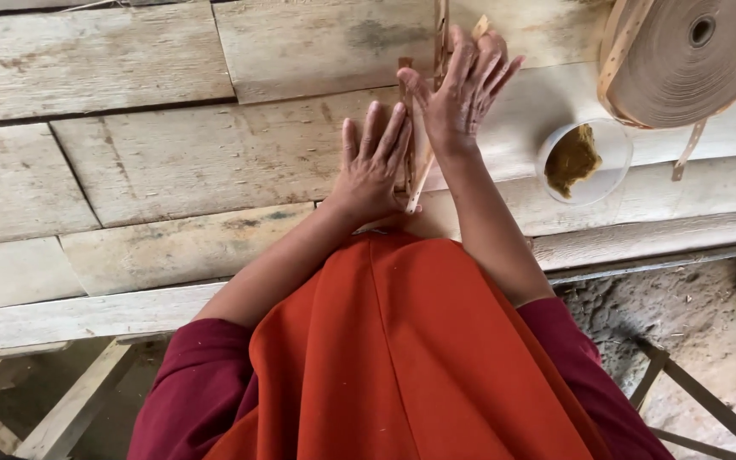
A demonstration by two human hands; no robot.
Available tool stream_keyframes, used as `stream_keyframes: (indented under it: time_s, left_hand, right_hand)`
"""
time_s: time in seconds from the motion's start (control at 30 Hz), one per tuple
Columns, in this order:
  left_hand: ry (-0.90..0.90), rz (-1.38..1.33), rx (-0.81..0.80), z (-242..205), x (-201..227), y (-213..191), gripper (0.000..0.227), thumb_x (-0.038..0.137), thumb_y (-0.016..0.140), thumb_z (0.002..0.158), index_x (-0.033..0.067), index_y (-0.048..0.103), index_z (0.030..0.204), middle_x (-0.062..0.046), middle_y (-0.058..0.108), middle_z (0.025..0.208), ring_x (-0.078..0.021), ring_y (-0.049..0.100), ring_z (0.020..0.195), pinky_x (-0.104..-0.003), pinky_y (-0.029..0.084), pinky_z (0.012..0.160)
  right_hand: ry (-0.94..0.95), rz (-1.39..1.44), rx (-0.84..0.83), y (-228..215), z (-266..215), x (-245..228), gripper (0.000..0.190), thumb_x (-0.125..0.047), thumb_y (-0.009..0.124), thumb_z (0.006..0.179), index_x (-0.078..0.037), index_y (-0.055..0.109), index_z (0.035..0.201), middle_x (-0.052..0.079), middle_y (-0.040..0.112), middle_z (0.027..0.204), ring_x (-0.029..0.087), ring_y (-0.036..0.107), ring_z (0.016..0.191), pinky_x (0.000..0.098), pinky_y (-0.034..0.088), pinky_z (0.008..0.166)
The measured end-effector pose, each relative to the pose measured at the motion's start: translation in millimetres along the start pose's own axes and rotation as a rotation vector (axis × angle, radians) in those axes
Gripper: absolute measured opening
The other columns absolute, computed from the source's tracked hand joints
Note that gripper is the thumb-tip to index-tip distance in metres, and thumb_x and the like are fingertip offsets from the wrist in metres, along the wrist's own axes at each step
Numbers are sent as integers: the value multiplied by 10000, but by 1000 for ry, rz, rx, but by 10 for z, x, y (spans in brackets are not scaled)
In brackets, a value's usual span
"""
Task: Applying glue to thin wooden strips and sticking them onto a wooden panel in a workshop.
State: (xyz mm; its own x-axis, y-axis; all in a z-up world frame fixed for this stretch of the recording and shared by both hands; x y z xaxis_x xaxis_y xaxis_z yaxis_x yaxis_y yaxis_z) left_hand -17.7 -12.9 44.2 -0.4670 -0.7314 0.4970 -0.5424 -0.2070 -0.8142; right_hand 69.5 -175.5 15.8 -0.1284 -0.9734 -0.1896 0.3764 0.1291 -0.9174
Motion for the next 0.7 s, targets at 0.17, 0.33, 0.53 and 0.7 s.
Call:
stream_keyframes:
  time_s: [0.17, 0.33, 0.53, 0.7]
  left_hand:
    - [-5, 10, 38, 6, -10, 42, 1380, 851, 713, 752, 15, 69, 1642, -160, -77, 1687, -413, -202, 1485, -686, -173, 1134]
    - [10, 10, 41, -9, -17, 32, 1440, 917, 679, 703, -4, 79, 1633, -177, -94, 1681, -405, -228, 1479, -674, -203, 1124]
    - [3, 9, -28, -37, -18, 48, 1411, 892, 644, 765, -29, 13, 1629, -219, -126, 1665, -442, -189, 1489, -681, -167, 1146]
    - [72, 233, 239, -6, -127, 297, 1441, 942, 658, 791, -20, 7, 1645, -244, -181, 1662, -442, -268, 1486, -665, -242, 1136]
  right_hand:
    - [-7, -14, 64, -23, 275, -45, 959, -980, 339, 829, -166, 569, 1280, 199, 559, 1245, 424, 493, 1257, 726, 99, 1154]
    - [-18, -33, -40, -198, 218, 25, 1011, -1037, 476, 775, -201, 514, 1343, 183, 528, 1293, 419, 456, 1305, 708, 87, 1163]
    - [-204, 34, -164, -462, -49, -66, 1098, -845, 1056, 681, -134, 549, 1347, 210, 439, 1330, 467, 340, 1364, 776, 28, 1109]
    - [-213, 61, -327, -720, -209, -134, 939, -417, 1094, 722, -147, 483, 1381, 222, 400, 1312, 502, 231, 1389, 803, 9, 1094]
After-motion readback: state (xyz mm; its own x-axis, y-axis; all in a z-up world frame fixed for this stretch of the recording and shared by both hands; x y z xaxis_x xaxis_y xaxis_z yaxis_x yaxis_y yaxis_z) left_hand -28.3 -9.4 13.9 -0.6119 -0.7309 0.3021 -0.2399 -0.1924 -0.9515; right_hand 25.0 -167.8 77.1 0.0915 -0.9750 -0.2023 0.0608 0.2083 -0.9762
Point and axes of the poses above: each hand's wrist, its own z-axis towards the middle knuckle, its own y-axis out of the palm, x = y × z, the point moved 4 cm from there along z, towards the middle knuckle
